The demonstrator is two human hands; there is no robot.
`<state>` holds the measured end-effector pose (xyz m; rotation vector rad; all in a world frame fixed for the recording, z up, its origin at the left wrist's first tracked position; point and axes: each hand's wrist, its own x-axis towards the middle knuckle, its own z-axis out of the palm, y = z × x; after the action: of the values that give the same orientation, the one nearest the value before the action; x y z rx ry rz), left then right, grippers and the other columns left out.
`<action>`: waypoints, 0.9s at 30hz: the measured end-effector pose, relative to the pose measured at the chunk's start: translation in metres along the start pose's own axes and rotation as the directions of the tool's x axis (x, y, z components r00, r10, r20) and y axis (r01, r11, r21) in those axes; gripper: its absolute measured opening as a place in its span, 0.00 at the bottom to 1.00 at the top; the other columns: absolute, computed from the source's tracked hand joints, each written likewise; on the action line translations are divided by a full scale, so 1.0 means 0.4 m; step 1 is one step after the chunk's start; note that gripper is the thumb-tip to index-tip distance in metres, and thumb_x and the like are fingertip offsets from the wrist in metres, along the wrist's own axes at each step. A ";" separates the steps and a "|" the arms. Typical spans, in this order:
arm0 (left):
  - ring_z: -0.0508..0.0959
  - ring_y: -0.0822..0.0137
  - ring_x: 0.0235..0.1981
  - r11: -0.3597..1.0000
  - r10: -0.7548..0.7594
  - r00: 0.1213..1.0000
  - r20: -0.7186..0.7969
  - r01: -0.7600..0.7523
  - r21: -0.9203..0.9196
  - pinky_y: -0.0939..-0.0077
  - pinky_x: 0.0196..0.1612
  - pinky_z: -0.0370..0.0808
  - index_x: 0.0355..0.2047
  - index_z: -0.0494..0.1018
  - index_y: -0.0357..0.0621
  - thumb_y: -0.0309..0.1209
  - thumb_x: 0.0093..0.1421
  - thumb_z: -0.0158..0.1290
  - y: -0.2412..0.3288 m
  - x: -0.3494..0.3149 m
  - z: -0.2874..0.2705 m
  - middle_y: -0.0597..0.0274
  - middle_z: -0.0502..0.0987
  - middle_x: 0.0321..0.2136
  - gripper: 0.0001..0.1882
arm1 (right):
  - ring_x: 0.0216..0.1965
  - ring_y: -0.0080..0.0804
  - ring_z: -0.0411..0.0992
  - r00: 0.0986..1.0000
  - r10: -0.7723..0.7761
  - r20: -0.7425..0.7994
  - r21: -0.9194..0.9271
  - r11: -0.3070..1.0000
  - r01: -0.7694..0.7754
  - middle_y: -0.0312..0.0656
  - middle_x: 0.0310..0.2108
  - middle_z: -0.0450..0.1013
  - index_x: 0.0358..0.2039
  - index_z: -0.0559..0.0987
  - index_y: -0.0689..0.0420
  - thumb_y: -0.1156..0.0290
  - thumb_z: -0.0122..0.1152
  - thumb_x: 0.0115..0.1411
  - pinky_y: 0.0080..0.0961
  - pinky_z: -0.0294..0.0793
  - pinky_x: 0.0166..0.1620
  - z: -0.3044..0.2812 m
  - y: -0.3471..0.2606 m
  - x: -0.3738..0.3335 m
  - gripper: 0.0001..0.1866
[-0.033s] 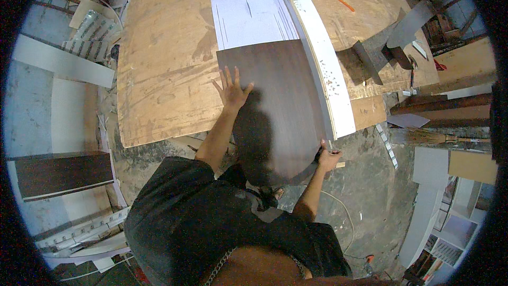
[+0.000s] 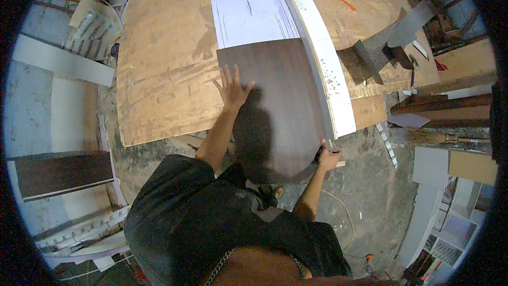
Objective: The person measures a white board with a tape measure and marks it with a pencil. They then pick up a dark wood panel, place it on the table, and measure it as well. The person uses a hammer to tap the wood panel into position.
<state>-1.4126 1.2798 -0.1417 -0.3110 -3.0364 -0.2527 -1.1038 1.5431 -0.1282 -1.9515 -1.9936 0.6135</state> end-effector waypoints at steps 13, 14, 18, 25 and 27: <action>0.45 0.46 0.69 0.998 -0.008 0.993 -0.115 0.001 -0.056 0.32 0.63 0.31 0.67 0.51 0.49 0.68 0.56 0.40 0.007 0.033 0.028 0.44 0.47 0.67 0.48 | 0.36 0.53 0.70 0.959 -0.257 -0.118 -0.014 0.966 0.257 0.49 0.33 0.71 0.31 0.70 0.60 0.38 0.70 0.43 0.47 0.69 0.40 0.045 0.017 0.003 0.35; 0.45 0.46 0.69 0.996 -0.005 0.992 -0.124 -0.006 -0.088 0.32 0.64 0.31 0.67 0.51 0.48 0.68 0.56 0.41 0.003 0.033 0.026 0.44 0.47 0.67 0.48 | 0.37 0.53 0.70 0.952 -0.271 -0.143 -0.011 0.962 0.273 0.49 0.34 0.71 0.31 0.70 0.60 0.40 0.69 0.45 0.47 0.68 0.41 0.052 0.023 -0.009 0.33; 0.45 0.45 0.69 0.993 -0.038 0.995 -0.089 0.028 -0.118 0.33 0.64 0.32 0.67 0.51 0.48 0.67 0.56 0.42 -0.021 0.025 0.007 0.43 0.47 0.67 0.48 | 0.41 0.51 0.68 0.805 -0.572 -0.158 -0.113 0.820 0.561 0.49 0.38 0.71 0.35 0.73 0.60 0.47 0.64 0.54 0.49 0.65 0.45 0.030 -0.088 -0.129 0.26; 0.44 0.42 0.68 0.972 0.034 0.995 -0.094 -0.054 -0.228 0.35 0.65 0.37 0.67 0.49 0.45 0.61 0.58 0.46 -0.035 0.033 0.011 0.39 0.46 0.66 0.46 | 0.69 0.51 0.40 0.328 -0.838 0.437 -0.024 0.354 0.935 0.48 0.69 0.45 0.66 0.57 0.37 0.36 0.45 0.59 0.68 0.36 0.63 0.220 -0.480 -0.263 0.37; 0.44 0.42 0.68 0.921 0.054 0.994 -0.096 -0.087 -0.379 0.36 0.65 0.38 0.67 0.49 0.43 0.56 0.59 0.48 -0.082 0.025 0.027 0.38 0.46 0.66 0.43 | 0.71 0.47 0.31 0.362 -0.742 0.565 -0.159 0.333 0.929 0.43 0.71 0.37 0.68 0.49 0.30 0.31 0.39 0.59 0.73 0.27 0.61 0.252 -0.522 -0.284 0.39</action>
<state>-1.4298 1.2517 -0.1564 -0.4207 -2.8665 -0.8357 -1.3302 1.4208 -0.1041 -0.5313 -3.2354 0.2212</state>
